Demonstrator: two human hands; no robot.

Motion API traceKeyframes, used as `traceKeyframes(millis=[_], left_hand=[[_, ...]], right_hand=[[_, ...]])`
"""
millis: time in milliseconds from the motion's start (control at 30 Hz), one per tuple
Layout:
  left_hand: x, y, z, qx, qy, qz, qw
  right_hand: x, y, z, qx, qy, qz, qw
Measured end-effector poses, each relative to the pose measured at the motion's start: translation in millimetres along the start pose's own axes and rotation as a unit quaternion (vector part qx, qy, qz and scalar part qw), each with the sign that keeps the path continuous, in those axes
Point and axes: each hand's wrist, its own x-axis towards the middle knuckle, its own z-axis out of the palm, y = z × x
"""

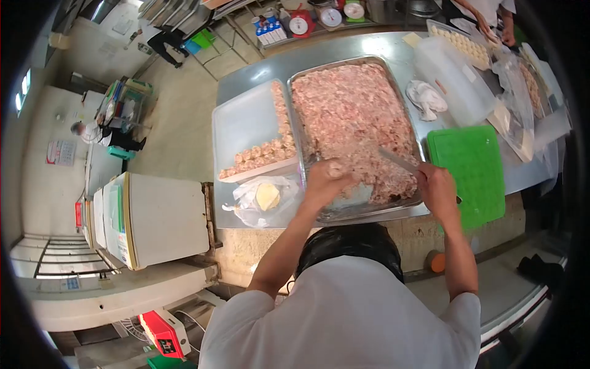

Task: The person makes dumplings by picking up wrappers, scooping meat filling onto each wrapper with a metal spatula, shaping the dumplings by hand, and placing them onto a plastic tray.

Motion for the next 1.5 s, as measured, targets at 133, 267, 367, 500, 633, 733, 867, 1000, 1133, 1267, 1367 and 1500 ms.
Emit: traceKeyframes(millis=[133, 267, 367, 500, 633, 733, 867, 1000, 1133, 1267, 1367, 1500], left_hand=[[-5, -5, 3, 0.069, 0.060, 0.019, 0.996], [-7, -1, 9, 0.076, 0.007, -0.011, 0.997], [-10, 11, 8, 0.111, -0.011, -0.037, 0.993], [-6, 10, 2, 0.096, -0.048, -0.028, 0.994], [-7, 6, -17, 0.083, -0.064, -0.026, 0.994], [-11, -4, -38, 0.091, -0.084, -0.018, 0.992], [-16, -7, -43, 0.106, 0.004, 0.181, 0.978], [-24, -2, -67, 0.032, -0.122, 0.122, 0.984], [-24, -14, -83, 0.033, -0.187, 0.123, 0.974], [-34, -2, -84, 0.026, -0.195, 0.133, 0.971], [-37, -17, -92, -0.004, -0.190, 0.118, 0.975], [-40, -13, -100, 0.035, -0.202, 0.142, 0.968]], right_hand=[[-8, -37, -14, 0.185, 0.013, -0.062, 0.981], [-7, -32, 17, 0.158, -0.003, -0.093, 0.983], [-7, -21, 21, 0.135, 0.017, -0.041, 0.990], [-19, -34, 27, 0.187, 0.025, -0.089, 0.978], [-16, -9, 27, 0.101, 0.064, 0.019, 0.993], [-19, -4, 23, 0.060, 0.069, 0.074, 0.993], [-29, 19, 23, -0.132, 0.028, 0.134, 0.982], [-28, -56, -21, 0.009, 0.026, 0.068, 0.997], [-20, -105, -12, 0.184, -0.126, 0.052, 0.973], [-10, -116, 35, 0.179, -0.128, -0.056, 0.974], [-5, -136, 13, 0.170, -0.153, 0.025, 0.973], [-6, -140, 40, 0.187, -0.167, 0.009, 0.968]])
